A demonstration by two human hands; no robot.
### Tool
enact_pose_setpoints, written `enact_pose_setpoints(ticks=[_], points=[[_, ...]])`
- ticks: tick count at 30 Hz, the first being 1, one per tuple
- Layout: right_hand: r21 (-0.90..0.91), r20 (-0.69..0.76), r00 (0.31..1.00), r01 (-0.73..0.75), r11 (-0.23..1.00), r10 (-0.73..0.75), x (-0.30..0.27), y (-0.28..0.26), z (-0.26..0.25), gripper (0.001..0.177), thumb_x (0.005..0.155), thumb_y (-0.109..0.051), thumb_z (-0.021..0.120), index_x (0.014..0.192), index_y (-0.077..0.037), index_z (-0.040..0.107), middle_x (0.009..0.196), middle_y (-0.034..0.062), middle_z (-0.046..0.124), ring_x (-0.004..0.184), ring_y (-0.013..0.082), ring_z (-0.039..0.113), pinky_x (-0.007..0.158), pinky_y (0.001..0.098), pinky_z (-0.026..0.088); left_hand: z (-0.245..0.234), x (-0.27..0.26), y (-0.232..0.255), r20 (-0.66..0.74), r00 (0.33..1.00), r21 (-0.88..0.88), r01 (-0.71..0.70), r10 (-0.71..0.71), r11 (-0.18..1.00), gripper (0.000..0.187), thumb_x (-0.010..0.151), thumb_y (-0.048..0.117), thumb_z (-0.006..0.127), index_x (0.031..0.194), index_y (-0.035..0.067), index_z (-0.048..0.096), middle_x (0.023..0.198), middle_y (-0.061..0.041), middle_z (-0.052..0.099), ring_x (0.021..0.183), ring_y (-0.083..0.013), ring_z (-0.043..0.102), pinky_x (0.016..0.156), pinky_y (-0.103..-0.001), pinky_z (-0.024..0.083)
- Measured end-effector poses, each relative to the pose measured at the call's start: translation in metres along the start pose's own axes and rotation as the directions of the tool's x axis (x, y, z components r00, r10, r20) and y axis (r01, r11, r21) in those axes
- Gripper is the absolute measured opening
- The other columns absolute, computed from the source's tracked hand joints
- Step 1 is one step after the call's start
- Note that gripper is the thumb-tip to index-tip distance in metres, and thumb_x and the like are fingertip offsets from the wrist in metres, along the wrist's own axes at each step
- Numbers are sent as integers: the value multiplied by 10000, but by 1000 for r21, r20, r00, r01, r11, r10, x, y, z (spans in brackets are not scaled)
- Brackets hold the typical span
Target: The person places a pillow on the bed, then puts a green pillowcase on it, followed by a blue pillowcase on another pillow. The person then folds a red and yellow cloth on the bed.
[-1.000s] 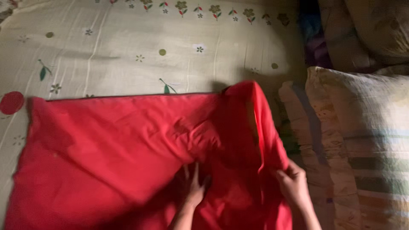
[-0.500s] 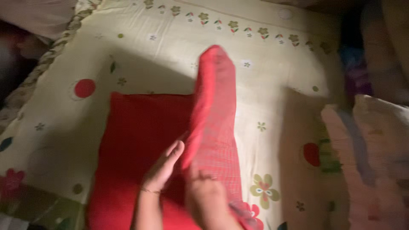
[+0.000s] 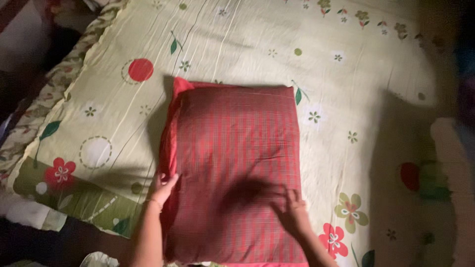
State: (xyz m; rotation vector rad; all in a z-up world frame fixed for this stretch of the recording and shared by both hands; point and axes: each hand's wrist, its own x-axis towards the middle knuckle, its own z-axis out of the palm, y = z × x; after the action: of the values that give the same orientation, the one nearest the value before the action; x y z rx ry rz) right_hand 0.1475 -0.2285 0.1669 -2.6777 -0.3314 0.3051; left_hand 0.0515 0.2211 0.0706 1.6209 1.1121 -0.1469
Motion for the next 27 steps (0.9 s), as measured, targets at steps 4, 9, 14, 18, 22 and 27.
enact_pose_setpoints(ticks=[4, 9, 14, 18, 22, 27], points=[[424, 56, 936, -338, 840, 348, 24, 89, 47, 782, 871, -412, 762, 1455, -46, 393, 1188, 213, 669, 1055, 325, 672, 896, 449, 549, 30, 16, -16, -148, 986, 285, -27, 72, 958, 959, 811, 606, 768, 1498, 26, 434, 1545, -215, 441, 1407, -377, 449, 1135, -505, 388], [639, 275, 875, -476, 604, 398, 37, 104, 34, 566, 852, -346, 820, 1186, 75, 643, 1010, 164, 703, 874, 229, 651, 792, 384, 550, 49, 35, -19, -305, 939, 385, -32, 160, 922, 727, 873, 544, 737, 1355, 23, 578, 1365, -269, 581, 1269, -426, 551, 1046, -506, 454], [508, -4, 923, -330, 795, 386, 10, 110, -66, 419, 874, -313, 813, 1035, 58, 707, 819, 108, 650, 715, 170, 552, 655, 369, 477, 105, -4, 5, -278, 845, 263, -391, 458, 882, 342, 1012, 339, 657, 1084, 9, 597, 1037, -248, 662, 961, -408, 646, 883, -475, 518], [512, -171, 865, -331, 793, 471, -29, 152, -74, 559, 822, -327, 804, 1225, 11, 616, 972, 152, 726, 853, 197, 674, 732, 347, 556, 158, -52, 37, -359, 707, 187, -584, 609, 790, 248, 1016, 240, 626, 1129, 21, 608, 970, -229, 670, 853, -404, 638, 739, -464, 507], [371, -100, 856, -441, 817, 507, -60, 208, -23, 835, 790, -365, 821, 1461, -45, 443, 1107, 249, 700, 986, 309, 718, 805, 413, 581, 159, -53, 49, -332, 756, 198, -530, 565, 825, 233, 1068, 256, 580, 1156, 40, 594, 980, -197, 682, 864, -362, 662, 765, -461, 525], [318, 57, 847, -516, 795, 528, -57, 201, 17, 973, 802, -443, 759, 1604, -134, 302, 1223, 325, 682, 1153, 409, 694, 980, 467, 541, 149, -15, 52, -232, 879, 273, -353, 417, 895, 623, 997, 318, 707, 1454, 54, 375, 1281, -245, 589, 1091, -401, 631, 863, -506, 524]])
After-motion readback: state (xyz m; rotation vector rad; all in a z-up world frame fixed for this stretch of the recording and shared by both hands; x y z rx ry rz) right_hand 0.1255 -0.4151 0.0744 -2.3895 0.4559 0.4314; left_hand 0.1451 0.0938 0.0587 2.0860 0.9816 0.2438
